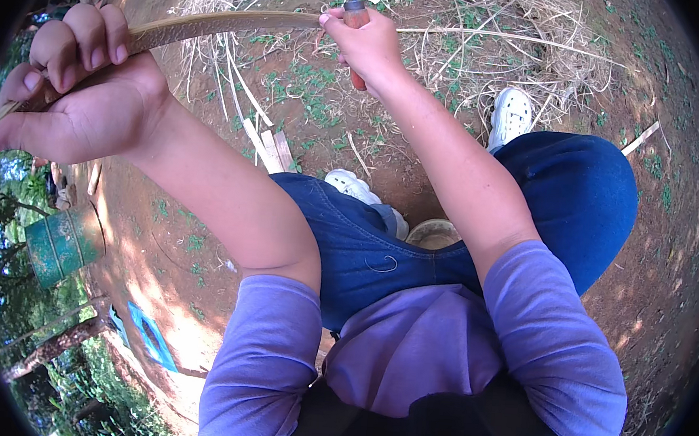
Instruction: The person holds long bamboo strips and shaves the surface using a blade, turning the strips to reach different sides.
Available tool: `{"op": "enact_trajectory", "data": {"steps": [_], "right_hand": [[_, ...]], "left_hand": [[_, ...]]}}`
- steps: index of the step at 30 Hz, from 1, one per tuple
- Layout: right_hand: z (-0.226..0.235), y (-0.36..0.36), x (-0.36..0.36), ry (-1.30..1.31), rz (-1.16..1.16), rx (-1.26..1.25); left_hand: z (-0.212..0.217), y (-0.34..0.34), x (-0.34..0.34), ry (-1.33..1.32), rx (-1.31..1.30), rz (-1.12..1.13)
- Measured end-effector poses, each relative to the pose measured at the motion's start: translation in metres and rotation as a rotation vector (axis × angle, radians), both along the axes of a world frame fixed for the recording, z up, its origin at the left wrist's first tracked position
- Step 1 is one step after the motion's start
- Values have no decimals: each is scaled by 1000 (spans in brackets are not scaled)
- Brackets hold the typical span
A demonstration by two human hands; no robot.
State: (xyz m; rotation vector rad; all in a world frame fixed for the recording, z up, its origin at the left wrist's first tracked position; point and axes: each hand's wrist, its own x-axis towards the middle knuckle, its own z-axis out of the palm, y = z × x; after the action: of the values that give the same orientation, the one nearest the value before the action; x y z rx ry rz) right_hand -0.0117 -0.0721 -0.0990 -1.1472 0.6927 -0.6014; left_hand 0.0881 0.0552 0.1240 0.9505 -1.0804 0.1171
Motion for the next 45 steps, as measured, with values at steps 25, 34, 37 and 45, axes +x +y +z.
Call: {"op": "enact_trajectory", "data": {"steps": [25,34,37,45], "right_hand": [[-107,17,-38,491,-84,-12],[-32,65,-28,277,181,-303],[-63,58,-39,404,214,-293],[-52,80,-39,389,193,-258]], "left_hand": [[-11,9,46,75,-195,602],[-2,-8,21,97,-145,534],[-4,-5,18,104,-154,570],[-6,-6,19,90,-168,582]]}}
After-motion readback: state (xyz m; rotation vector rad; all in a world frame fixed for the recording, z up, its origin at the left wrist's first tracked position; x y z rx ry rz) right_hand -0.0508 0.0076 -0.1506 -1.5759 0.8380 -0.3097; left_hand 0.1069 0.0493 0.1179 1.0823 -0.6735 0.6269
